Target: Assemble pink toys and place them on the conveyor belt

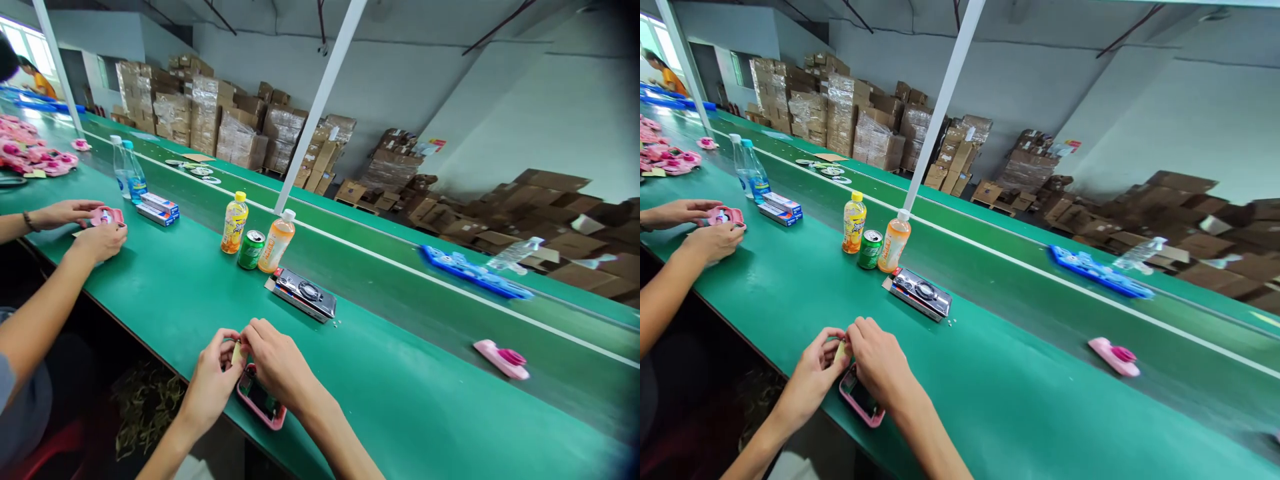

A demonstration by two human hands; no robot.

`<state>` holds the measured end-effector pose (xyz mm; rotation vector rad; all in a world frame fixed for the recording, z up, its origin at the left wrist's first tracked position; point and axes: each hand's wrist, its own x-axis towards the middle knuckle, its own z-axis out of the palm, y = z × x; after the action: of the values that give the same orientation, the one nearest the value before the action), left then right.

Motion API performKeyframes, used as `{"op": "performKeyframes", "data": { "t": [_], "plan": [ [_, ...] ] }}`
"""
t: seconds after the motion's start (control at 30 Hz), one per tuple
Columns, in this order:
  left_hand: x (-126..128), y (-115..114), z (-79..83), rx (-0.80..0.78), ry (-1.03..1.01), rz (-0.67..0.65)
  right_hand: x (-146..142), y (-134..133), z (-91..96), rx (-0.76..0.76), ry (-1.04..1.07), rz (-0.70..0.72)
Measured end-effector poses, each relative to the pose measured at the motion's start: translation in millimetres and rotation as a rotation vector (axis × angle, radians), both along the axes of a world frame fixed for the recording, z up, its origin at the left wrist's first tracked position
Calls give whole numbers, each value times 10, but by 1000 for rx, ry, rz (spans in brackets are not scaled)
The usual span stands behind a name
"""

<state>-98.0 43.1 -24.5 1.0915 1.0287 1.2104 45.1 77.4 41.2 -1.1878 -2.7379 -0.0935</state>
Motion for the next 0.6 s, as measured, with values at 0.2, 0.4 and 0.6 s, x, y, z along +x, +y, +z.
{"op": "performKeyframes", "data": {
  "t": [0.2, 0.4, 0.6],
  "plan": [
    [-128, 18, 134, -35, -144, -40, -41, -147, -69, 125, 22, 125],
    [-267, 25, 265, -351, -456, -60, -70, -296, -49, 190, 32, 119],
    [-277, 50, 222, -328, -274, 147, 145, -1234, -143, 133, 388, -1]
  ]
}}
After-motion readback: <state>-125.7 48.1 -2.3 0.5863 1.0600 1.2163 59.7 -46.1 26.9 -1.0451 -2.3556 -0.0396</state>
